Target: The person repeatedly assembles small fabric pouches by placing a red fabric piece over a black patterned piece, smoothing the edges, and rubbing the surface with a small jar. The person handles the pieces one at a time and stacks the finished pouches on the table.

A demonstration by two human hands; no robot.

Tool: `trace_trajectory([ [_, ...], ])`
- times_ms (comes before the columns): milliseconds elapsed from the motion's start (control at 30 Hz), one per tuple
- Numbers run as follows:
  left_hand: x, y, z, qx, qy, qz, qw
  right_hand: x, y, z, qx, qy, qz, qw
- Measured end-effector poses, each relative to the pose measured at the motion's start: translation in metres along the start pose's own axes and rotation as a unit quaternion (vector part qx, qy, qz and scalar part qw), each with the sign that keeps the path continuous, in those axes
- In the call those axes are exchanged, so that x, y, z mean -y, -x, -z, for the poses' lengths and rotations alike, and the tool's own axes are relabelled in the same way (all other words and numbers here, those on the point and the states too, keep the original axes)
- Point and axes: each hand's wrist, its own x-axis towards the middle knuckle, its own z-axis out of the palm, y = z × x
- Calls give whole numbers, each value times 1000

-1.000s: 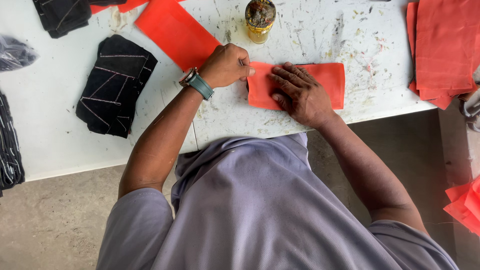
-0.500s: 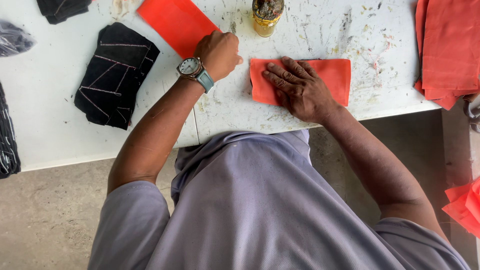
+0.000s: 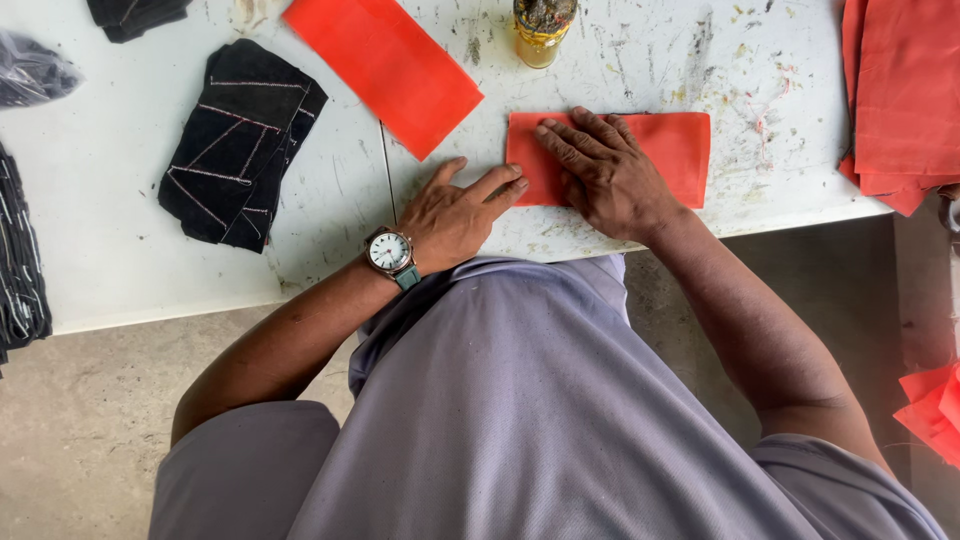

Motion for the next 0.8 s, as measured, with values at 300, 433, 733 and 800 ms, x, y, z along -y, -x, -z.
trace_trajectory([
  [300, 7, -2, 5, 13, 15, 21, 1000, 21, -13, -26, -90, 154, 21, 984],
  [433, 17, -5, 0, 9, 2, 1, 1000, 17, -21, -28, -95, 147, -13, 984],
  [733, 22, -2, 19, -40, 95, -29, 994, 12, -34, -8, -134, -35, -46, 989],
  [800, 19, -6, 31, -69, 73, -22, 995, 1, -17, 17, -187, -84, 3, 979],
])
